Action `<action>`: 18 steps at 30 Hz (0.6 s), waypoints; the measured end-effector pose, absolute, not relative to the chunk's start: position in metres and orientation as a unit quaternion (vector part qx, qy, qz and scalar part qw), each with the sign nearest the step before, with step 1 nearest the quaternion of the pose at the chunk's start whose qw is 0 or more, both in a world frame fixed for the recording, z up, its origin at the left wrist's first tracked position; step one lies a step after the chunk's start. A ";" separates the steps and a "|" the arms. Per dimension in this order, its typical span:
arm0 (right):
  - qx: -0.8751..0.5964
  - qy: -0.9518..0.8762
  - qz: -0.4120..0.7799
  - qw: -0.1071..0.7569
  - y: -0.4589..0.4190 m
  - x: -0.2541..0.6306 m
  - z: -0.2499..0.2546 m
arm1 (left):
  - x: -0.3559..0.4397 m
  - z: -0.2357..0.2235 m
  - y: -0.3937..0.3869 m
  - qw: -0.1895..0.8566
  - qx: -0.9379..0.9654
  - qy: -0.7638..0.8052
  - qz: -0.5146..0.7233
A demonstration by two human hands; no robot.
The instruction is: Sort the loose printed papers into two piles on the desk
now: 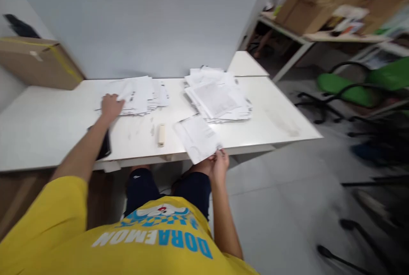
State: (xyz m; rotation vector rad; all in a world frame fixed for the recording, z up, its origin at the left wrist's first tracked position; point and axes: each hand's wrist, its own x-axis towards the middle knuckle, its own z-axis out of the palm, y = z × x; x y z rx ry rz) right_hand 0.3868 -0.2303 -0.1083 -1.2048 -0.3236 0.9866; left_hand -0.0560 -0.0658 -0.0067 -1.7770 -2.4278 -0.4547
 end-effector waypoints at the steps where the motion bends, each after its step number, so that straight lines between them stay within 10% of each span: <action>1: -0.539 -0.140 0.442 0.703 -0.234 0.385 -0.108 | -0.056 -0.001 -0.066 0.047 -0.588 -0.792 -0.160; 8: -0.506 -0.161 0.473 0.703 -0.246 0.369 -0.123 | -0.015 0.031 -0.072 0.073 -0.605 -0.722 -0.328; 18: -0.505 -0.175 0.521 0.666 -0.263 0.383 -0.107 | 0.175 -0.022 -0.203 0.045 -0.923 -0.351 -0.151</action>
